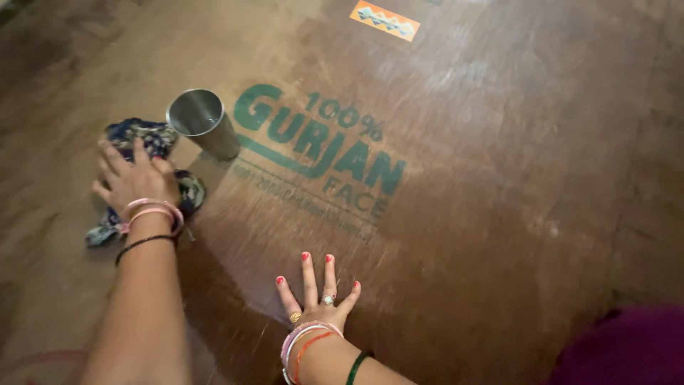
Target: The person wipes a wooden table surface with a patterned cloth. They move a metal cup and a small orange packet aside to clean underneath them, then return them to the table.
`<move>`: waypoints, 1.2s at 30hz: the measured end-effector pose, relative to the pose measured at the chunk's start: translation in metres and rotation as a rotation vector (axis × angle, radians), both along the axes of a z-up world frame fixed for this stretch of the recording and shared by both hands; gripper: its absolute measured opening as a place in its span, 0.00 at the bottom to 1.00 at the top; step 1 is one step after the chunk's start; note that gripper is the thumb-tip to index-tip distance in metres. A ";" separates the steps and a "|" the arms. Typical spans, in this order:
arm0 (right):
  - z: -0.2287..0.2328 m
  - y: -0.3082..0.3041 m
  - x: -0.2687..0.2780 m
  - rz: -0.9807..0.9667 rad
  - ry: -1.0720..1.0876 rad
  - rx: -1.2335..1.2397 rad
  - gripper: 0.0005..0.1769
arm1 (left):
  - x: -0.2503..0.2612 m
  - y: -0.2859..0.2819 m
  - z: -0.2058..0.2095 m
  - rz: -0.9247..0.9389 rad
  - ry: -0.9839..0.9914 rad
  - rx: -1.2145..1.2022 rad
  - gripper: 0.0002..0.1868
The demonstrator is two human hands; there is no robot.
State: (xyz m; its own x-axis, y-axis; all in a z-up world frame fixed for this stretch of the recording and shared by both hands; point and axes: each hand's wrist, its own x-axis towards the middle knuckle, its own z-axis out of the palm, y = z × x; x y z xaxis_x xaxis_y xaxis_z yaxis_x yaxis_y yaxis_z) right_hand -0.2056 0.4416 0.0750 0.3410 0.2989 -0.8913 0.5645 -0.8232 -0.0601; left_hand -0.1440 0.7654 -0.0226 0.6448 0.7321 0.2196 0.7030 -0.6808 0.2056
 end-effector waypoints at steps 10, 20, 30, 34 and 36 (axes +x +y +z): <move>0.008 0.010 -0.007 0.049 -0.142 0.206 0.75 | 0.001 0.007 -0.025 -0.060 -0.071 0.123 0.29; -0.017 0.065 0.027 0.036 -0.169 0.421 0.98 | 0.002 0.009 -0.024 -0.108 -0.104 0.101 0.30; -0.026 0.072 0.026 0.088 -0.270 0.382 1.00 | -0.004 0.002 -0.016 -0.150 -0.122 0.059 0.29; -0.026 0.071 0.024 0.058 -0.278 0.413 1.00 | -0.014 -0.008 -0.008 -0.194 -0.124 0.041 0.29; -0.012 0.068 0.028 -0.012 -0.184 0.403 0.99 | -0.016 -0.018 -0.004 -0.175 -0.106 0.047 0.29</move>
State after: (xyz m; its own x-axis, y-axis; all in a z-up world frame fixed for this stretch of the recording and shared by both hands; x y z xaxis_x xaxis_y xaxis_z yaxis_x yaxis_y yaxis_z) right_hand -0.1771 0.5092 0.0628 0.4887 0.6053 -0.6284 0.5862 -0.7612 -0.2773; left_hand -0.1605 0.7475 -0.0270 0.7328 0.5981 0.3245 0.5491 -0.8014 0.2371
